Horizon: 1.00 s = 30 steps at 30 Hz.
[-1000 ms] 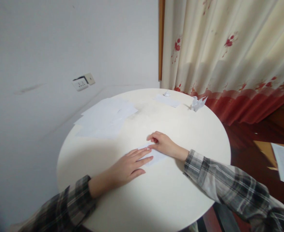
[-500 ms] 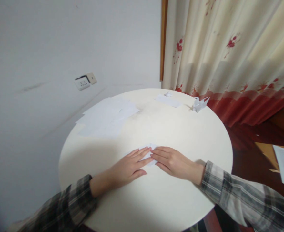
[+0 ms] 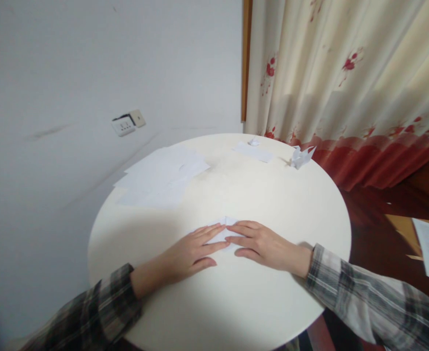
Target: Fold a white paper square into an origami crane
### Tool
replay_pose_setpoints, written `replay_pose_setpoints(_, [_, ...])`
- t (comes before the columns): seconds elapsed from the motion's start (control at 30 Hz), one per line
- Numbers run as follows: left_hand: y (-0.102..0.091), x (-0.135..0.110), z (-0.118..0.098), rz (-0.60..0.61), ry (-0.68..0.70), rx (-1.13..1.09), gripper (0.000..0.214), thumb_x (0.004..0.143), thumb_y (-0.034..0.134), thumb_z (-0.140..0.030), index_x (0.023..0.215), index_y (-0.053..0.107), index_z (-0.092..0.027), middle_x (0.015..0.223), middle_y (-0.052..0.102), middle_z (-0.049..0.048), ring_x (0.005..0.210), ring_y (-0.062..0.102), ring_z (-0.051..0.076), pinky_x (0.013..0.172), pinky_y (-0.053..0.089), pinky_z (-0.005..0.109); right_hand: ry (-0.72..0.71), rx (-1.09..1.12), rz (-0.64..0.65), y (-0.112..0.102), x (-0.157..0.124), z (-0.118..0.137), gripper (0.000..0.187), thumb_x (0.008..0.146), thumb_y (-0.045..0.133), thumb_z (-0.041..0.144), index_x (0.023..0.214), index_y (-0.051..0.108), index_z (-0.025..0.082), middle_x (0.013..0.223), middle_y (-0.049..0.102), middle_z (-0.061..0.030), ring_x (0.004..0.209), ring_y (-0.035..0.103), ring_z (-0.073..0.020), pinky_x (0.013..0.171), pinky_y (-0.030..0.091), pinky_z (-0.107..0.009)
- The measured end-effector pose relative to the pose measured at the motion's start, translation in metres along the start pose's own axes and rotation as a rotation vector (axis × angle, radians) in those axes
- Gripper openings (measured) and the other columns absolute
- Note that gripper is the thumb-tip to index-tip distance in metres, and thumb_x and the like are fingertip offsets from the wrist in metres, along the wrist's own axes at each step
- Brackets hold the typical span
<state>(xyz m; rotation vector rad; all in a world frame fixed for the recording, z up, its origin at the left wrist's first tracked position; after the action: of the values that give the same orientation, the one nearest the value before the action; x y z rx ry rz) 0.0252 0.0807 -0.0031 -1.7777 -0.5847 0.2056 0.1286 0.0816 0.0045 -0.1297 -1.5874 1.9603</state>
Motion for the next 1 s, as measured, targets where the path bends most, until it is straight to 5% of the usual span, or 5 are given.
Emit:
replay_pose_setpoints(0.2, [-0.001,-0.002,0.001,-0.017,0.0,0.029,0.039,0.091,0.041,-0.036,0.125,0.049,-0.018,0.136,0.042,0.0117,0.129,0.034,0.022,0.104,0.033,0.04,-0.037,-0.049,-0.02,0.0,0.0,0.003,0.039,0.089,0.046,0.03,0.126,0.049,0.018,0.13,0.05,-0.0076,0.123,0.041,-0.0186,0.103,0.038,-0.039])
replay_pose_setpoints(1.0, [0.007,-0.018,0.024,0.024,-0.077,0.068,0.043,0.09,0.041,-0.039,0.129,0.042,-0.021,0.14,0.036,0.0085,0.131,0.03,0.021,0.106,0.031,0.039,-0.03,-0.116,-0.035,0.006,-0.012,-0.005,0.039,0.09,0.044,0.028,0.126,0.048,0.014,0.127,0.053,-0.0088,0.12,0.045,-0.0206,0.103,0.039,-0.039])
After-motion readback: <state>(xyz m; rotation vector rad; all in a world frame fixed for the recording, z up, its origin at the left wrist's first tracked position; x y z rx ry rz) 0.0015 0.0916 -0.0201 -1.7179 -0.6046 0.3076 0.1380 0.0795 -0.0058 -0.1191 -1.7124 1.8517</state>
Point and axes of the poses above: each hand's wrist, its own x-axis towards the middle knuckle, its own y-axis out of the palm, z = x × y, the point moved 9 cm from there along x, towards the middle knuckle
